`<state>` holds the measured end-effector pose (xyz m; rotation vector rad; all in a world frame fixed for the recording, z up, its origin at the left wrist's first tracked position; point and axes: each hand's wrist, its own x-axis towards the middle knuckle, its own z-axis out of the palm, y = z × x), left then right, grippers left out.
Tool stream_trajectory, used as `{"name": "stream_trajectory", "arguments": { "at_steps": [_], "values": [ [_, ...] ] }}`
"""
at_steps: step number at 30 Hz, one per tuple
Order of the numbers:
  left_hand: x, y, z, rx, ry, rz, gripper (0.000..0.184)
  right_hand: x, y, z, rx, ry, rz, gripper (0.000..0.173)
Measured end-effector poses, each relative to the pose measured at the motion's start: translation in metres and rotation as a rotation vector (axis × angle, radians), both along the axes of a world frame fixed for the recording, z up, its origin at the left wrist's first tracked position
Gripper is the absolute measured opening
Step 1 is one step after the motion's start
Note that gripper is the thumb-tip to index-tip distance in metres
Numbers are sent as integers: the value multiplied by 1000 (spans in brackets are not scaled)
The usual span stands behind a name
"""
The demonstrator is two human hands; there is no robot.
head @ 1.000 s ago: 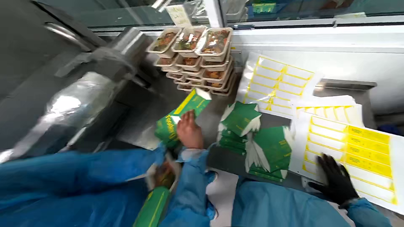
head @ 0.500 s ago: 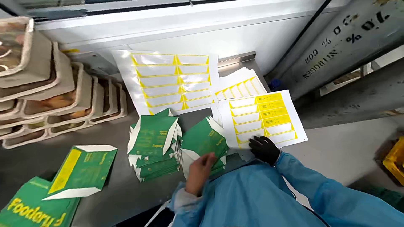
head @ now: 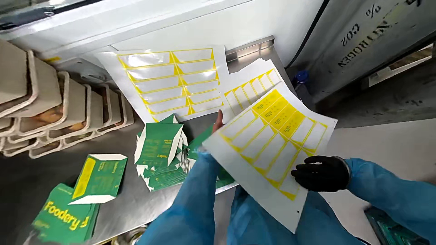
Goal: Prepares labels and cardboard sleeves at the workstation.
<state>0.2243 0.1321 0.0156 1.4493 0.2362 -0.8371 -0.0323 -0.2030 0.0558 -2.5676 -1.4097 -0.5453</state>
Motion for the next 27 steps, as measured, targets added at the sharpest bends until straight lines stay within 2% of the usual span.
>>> {"name": "stream_trajectory", "arguments": {
  "at_steps": [1,2,3,5,7,9,11,12,14,17,23,27],
  "values": [
    [12,-15,-10,-118,70,-119,79,1,-11,-5,-36,33,51,27],
    [24,-26,-20,-244,120,-306,85,1,-21,-13,-74,100,107,28],
    [31,-39,-27,-291,113,-453,73,1,-31,-24,-124,197,157,28],
    [39,-66,-38,-197,49,-646,29,0,-51,-53,-176,428,219,29],
    [32,-89,-46,-107,-108,-756,20,1,-65,-76,-168,596,190,38],
    [11,-98,-47,-75,-278,-687,21,6,-58,-71,-68,651,-44,44],
    [-16,-100,-31,1,-395,-582,24,25,-28,-49,113,623,-424,40],
    [-30,-100,-18,54,-458,-546,23,37,-11,-40,259,590,-589,41],
    [-57,-101,10,110,-543,-489,21,65,14,-34,551,508,-754,43],
    [-79,-101,23,73,-589,-400,24,92,38,-41,815,464,-774,40],
    [-89,-101,34,-82,-544,-254,24,99,48,-41,769,366,-771,34],
    [-96,-101,38,-41,-604,-171,15,99,45,-39,843,311,-725,29]
  ]
}}
